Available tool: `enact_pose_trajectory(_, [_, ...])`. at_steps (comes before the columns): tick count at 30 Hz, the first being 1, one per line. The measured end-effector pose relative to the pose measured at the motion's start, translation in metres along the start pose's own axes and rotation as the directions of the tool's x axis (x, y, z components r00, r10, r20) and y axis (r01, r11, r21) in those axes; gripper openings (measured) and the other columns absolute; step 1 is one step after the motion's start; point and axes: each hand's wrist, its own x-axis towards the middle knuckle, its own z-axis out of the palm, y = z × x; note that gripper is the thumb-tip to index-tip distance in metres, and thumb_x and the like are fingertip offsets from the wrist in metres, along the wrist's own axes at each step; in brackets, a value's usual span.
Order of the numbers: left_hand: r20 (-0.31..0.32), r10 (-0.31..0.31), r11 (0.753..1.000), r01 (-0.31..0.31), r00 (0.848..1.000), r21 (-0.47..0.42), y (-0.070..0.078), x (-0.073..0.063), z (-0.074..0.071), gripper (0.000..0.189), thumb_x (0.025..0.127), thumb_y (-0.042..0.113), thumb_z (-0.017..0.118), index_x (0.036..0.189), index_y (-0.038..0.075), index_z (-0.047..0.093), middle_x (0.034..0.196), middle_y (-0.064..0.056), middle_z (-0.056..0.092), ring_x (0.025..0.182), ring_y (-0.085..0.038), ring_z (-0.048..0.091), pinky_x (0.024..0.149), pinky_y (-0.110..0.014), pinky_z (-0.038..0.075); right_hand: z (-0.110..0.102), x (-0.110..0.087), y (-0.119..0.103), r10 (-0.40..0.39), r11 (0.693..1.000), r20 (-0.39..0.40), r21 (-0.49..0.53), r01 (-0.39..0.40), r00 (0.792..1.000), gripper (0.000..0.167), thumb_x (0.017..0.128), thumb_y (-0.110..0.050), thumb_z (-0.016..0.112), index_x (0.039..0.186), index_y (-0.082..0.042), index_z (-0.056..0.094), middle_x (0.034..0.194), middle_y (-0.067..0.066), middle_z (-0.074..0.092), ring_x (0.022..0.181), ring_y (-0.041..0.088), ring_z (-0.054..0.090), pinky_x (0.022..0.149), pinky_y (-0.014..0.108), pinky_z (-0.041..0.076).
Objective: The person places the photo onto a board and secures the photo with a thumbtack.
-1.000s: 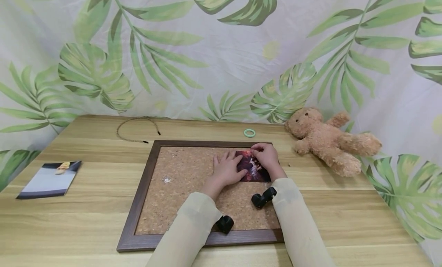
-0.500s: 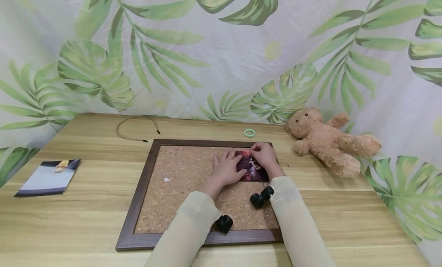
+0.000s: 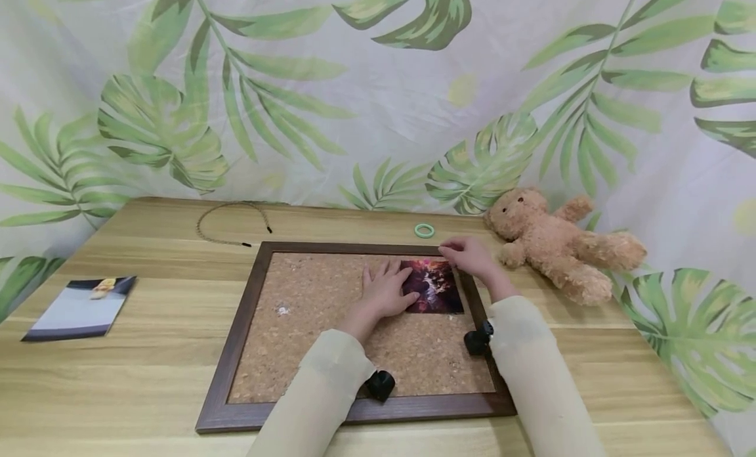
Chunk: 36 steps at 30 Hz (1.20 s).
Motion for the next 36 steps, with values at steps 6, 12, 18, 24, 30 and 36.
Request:
enact_pose_trajectory(6, [0.038, 0.021, 0.998, -0.018, 0.999, -0.061, -0.005, -0.003, -0.006, 0.062, 0.084, 0.042, 0.049, 0.134, 0.01, 0.032, 0.14, -0.012, 0.018, 0.127, -0.029, 0.009, 0.096, -0.052, 0.0, -0.029, -0.017, 0.017, -0.006, 0.999, -0.013, 0.051, 0.007, 1.0, 0.041, 0.09, -0.022, 0.046, 0.119, 0.007, 0.047, 0.108, 0.025, 0.052, 0.093, 0.037, 0.051, 0.077, 0.045, 0.041])
enact_pose_trajectory(12, [0.02, 0.062, 0.974, -0.056, 0.998, -0.222, -0.035, -0.022, -0.044, 0.066, 0.086, 0.037, 0.049, 0.135, 0.002, 0.023, 0.139, -0.019, 0.015, 0.126, -0.035, 0.009, 0.097, -0.049, 0.005, -0.048, -0.036, 0.039, -0.012, 1.0, -0.064, 0.004, 0.012, 0.998, 0.036, 0.09, -0.02, 0.047, 0.116, 0.005, 0.05, 0.105, 0.024, 0.053, 0.091, 0.034, 0.052, 0.075, 0.043, 0.042])
enact_pose_trajectory(18, [-0.058, 0.02, 0.942, -0.039, 0.998, -0.334, -0.088, -0.059, -0.093, 0.065, 0.088, 0.036, 0.046, 0.136, 0.001, 0.019, 0.137, -0.019, 0.021, 0.124, -0.035, 0.017, 0.097, -0.047, 0.015, -0.053, -0.048, 0.053, -0.016, 0.999, -0.073, 0.047, 0.019, 0.997, 0.037, 0.088, -0.018, 0.05, 0.115, 0.007, 0.049, 0.106, 0.023, 0.052, 0.093, 0.03, 0.05, 0.077, 0.044, 0.041])
enact_pose_trajectory(24, [-0.103, -0.084, 0.914, 0.035, 0.991, -0.404, -0.148, -0.104, -0.126, 0.067, 0.089, 0.039, 0.043, 0.138, 0.005, 0.013, 0.138, -0.023, 0.013, 0.121, -0.043, 0.015, 0.092, -0.056, 0.017, -0.049, -0.053, 0.064, 0.022, 0.991, -0.051, 0.132, -0.015, 0.998, 0.039, 0.086, -0.013, 0.053, 0.117, 0.009, 0.047, 0.111, 0.026, 0.048, 0.095, 0.03, 0.048, 0.079, 0.046, 0.039])
enact_pose_trajectory(30, [-0.177, -0.198, 0.903, 0.109, 0.964, -0.416, -0.206, -0.146, -0.147, 0.065, 0.09, 0.04, 0.039, 0.14, 0.011, 0.009, 0.138, -0.024, 0.012, 0.117, -0.05, 0.016, 0.083, -0.063, 0.018, -0.046, -0.052, 0.081, 0.048, 0.986, -0.039, 0.161, -0.042, 0.998, 0.039, 0.085, -0.011, 0.055, 0.117, 0.01, 0.047, 0.109, 0.025, 0.05, 0.093, 0.028, 0.049, 0.076, 0.042, 0.041])
enact_pose_trajectory(36, [-0.298, -0.329, 0.849, 0.143, 0.896, -0.509, -0.304, -0.176, -0.145, 0.06, 0.089, 0.039, 0.043, 0.139, 0.026, 0.013, 0.14, -0.008, 0.021, 0.123, -0.024, 0.024, 0.09, -0.036, 0.03, -0.045, -0.054, 0.092, 0.102, 0.985, 0.002, 0.141, -0.101, 0.995, 0.039, 0.085, -0.011, 0.054, 0.118, 0.009, 0.047, 0.112, 0.023, 0.05, 0.097, 0.03, 0.049, 0.075, 0.037, 0.042])
